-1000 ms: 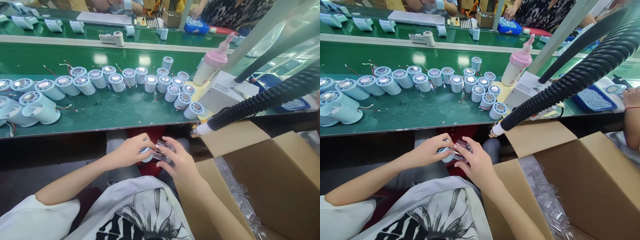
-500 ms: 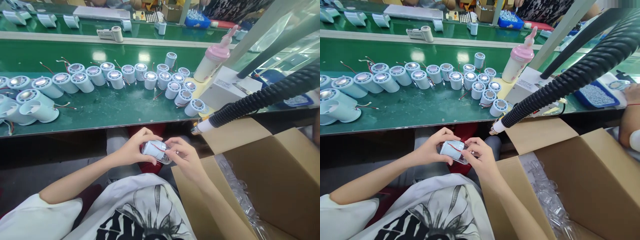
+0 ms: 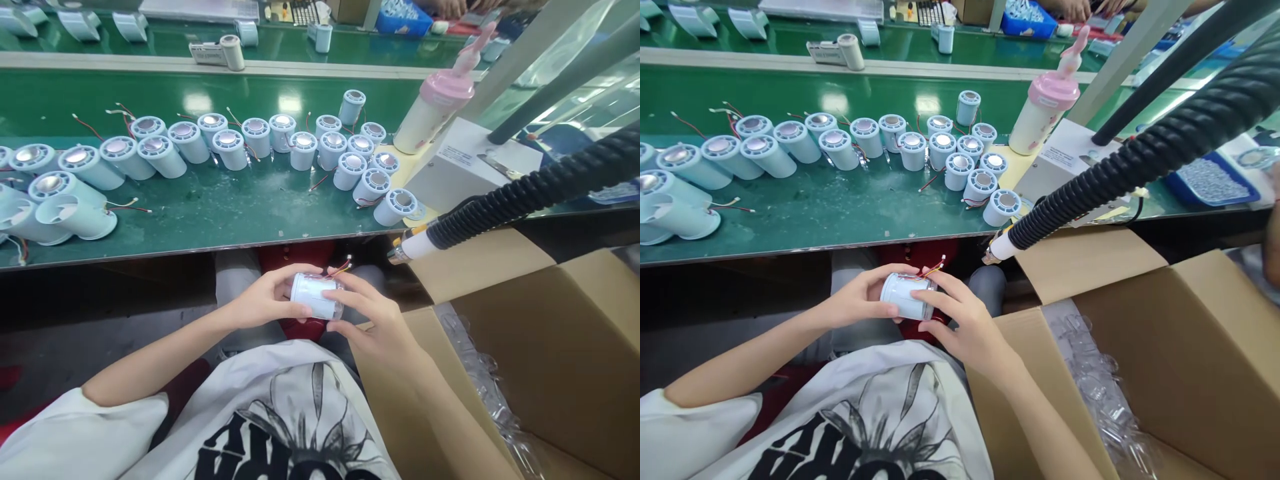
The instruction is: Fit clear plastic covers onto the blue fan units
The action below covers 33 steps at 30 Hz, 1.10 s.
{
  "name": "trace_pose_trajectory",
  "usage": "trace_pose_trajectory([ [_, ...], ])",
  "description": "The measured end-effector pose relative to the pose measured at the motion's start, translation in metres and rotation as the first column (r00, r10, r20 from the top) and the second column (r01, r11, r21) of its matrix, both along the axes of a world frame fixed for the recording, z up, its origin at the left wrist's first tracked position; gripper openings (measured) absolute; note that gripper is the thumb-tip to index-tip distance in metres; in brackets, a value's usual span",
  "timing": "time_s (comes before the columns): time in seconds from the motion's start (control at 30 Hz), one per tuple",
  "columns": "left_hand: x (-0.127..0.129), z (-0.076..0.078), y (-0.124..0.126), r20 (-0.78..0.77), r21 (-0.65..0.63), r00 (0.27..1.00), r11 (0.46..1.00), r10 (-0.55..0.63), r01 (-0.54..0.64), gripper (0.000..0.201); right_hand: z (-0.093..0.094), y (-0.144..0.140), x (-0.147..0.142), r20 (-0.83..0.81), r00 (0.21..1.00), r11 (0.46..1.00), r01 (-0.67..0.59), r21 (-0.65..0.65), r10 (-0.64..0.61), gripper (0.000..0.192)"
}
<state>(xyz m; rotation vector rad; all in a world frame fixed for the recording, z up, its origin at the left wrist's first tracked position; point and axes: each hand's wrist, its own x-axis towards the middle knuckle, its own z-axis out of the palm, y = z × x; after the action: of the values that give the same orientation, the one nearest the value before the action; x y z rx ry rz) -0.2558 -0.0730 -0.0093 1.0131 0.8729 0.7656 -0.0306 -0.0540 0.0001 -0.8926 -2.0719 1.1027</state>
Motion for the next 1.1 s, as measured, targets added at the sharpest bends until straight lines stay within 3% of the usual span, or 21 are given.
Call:
trace_pose_trajectory([
  [0.07, -0.001, 0.002, -0.002, 0.019, -0.036, 0.999, 0.999, -0.033, 0.034, 0.063, -0.003, -0.004, 0.002, 0.038, 0.999, 0.994, -0.005, 0.105, 0.001, 0.036],
  [0.13, -0.003, 0.005, -0.003, -0.034, -0.004, 0.997, 0.998, -0.068, 0.068, 0.068, -0.005, -0.006, 0.003, 0.038, 0.999, 0.995, -0.014, 0.100, 0.010, 0.037],
  [0.27, -0.007, 0.013, -0.004, -0.175, 0.159, 0.980, 0.980, -0.094, 0.123, 0.073, -0.005, -0.006, 0.006, 0.027, 1.000, 1.000, -0.006, 0.010, 0.006, 0.041],
  [0.53, -0.008, 0.017, -0.006, -0.237, 0.360, 0.968, 0.918, -0.085, 0.169, 0.074, 0.001, -0.009, 0.008, -0.076, 0.997, 0.970, 0.000, -0.244, -0.020, 0.047],
  [0.9, -0.011, 0.020, -0.006, -0.351, 0.442, 0.934, 0.869, -0.062, 0.223, 0.073, 0.010, -0.008, 0.003, -0.199, 0.977, 0.878, -0.034, -0.478, -0.071, 0.044],
  [1.1, -0.012, 0.020, -0.005, -0.382, 0.463, 0.922, 0.853, -0.056, 0.243, 0.074, 0.011, -0.007, -0.001, -0.232, 0.967, 0.802, -0.055, -0.595, -0.105, 0.045],
])
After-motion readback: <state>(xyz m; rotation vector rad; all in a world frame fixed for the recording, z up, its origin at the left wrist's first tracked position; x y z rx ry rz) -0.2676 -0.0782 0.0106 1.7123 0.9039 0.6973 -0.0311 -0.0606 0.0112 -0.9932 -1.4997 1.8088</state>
